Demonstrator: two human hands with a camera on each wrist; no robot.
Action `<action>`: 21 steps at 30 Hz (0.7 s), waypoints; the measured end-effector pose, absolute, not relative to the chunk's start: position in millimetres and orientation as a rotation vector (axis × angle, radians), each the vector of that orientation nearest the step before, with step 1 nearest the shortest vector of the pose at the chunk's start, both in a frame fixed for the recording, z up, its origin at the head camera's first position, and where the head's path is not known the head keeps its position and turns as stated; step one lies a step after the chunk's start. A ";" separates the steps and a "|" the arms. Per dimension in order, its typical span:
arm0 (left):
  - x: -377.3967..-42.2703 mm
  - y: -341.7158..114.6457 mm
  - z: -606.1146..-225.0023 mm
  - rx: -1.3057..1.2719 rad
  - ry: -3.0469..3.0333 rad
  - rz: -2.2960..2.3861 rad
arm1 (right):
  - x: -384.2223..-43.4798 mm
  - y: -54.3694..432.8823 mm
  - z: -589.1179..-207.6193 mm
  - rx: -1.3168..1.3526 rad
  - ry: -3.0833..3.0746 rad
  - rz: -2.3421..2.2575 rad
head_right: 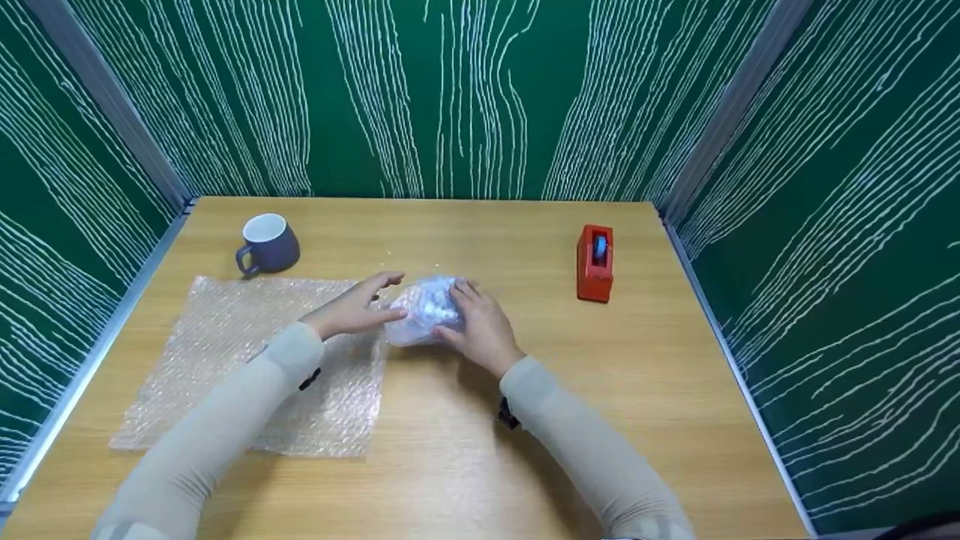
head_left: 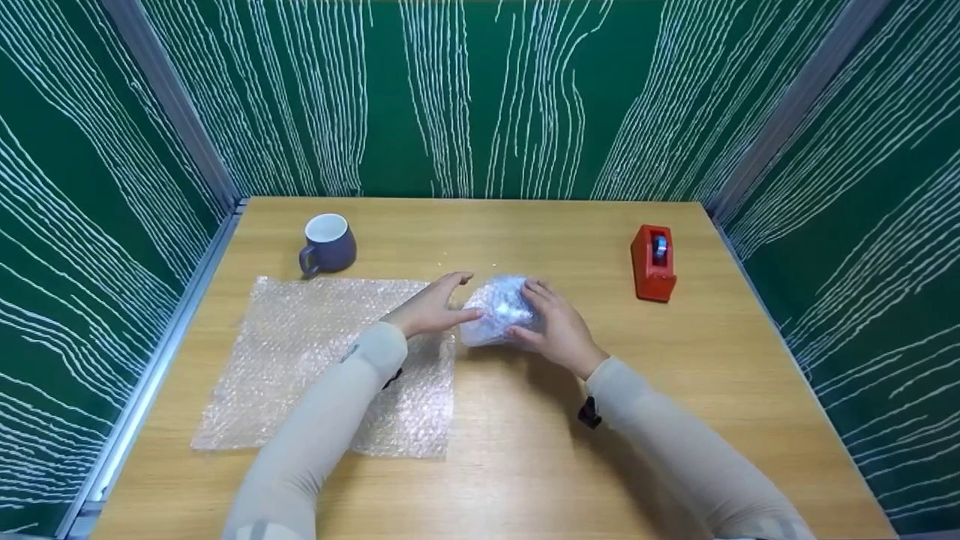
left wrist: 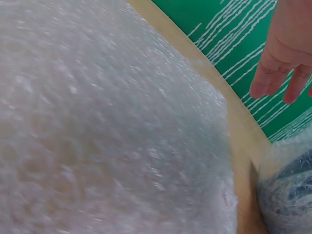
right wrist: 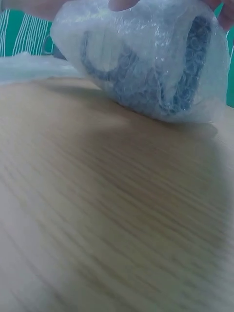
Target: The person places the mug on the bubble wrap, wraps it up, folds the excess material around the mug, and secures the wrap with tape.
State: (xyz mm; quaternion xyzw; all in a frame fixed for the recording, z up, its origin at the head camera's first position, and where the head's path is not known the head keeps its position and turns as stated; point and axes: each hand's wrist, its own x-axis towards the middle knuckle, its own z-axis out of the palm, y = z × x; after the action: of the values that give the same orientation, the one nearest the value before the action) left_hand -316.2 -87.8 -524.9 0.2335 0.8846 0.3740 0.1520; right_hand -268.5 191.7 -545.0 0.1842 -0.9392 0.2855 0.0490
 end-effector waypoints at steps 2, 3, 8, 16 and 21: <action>-315.2 -92.7 -525.6 0.650 2.539 1.074 | -269.0 190.4 -545.4 0.567 -2.864 0.844; -314.7 -95.0 -525.8 0.643 2.541 1.072 | -269.2 189.9 -545.5 0.568 -2.863 0.836; -313.7 -103.4 -526.9 0.646 2.550 1.059 | -271.1 188.8 -547.7 0.594 -2.824 0.798; -312.6 -117.7 -530.2 0.614 2.580 1.059 | -284.3 191.8 -549.9 0.635 -2.792 0.721; -312.2 -126.8 -534.5 0.564 2.592 1.070 | -296.4 200.9 -547.7 0.575 -2.871 0.751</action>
State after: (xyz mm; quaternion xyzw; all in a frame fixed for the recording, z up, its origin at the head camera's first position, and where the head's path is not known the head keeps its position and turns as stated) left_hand -312.2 -126.8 -534.5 0.1952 0.8972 0.3705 0.1400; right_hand -296.4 200.9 -547.7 0.1898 -0.9481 0.2481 0.0596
